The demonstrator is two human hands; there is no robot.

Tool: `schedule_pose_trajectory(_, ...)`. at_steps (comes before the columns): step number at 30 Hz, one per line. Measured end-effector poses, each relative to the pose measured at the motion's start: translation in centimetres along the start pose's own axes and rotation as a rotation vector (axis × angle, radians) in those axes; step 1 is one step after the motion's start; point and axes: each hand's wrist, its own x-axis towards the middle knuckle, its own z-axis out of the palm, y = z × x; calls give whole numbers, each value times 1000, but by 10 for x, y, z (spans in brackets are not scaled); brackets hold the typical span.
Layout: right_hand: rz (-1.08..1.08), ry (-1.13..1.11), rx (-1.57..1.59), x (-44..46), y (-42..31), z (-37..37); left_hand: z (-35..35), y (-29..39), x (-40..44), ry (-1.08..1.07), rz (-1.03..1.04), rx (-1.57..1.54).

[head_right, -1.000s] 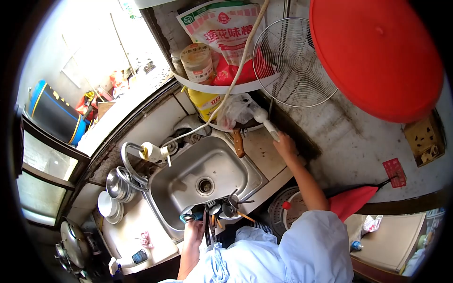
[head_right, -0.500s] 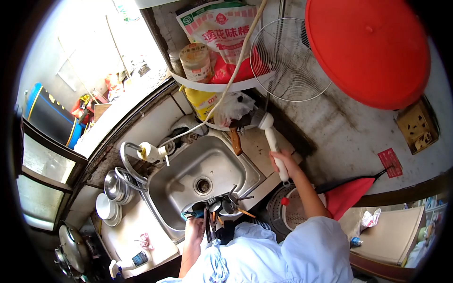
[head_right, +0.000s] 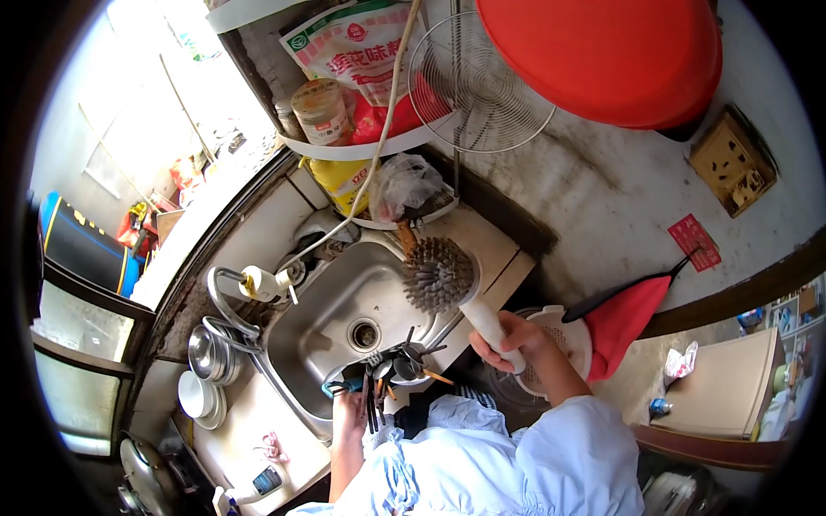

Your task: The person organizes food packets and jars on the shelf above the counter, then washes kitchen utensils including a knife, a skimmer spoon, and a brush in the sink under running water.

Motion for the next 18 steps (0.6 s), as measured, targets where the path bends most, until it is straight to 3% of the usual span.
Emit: schedule_pose_trajectory(18,37,-216,-190,-6,7,36,-15,-3,-9,-17,-21,-80)
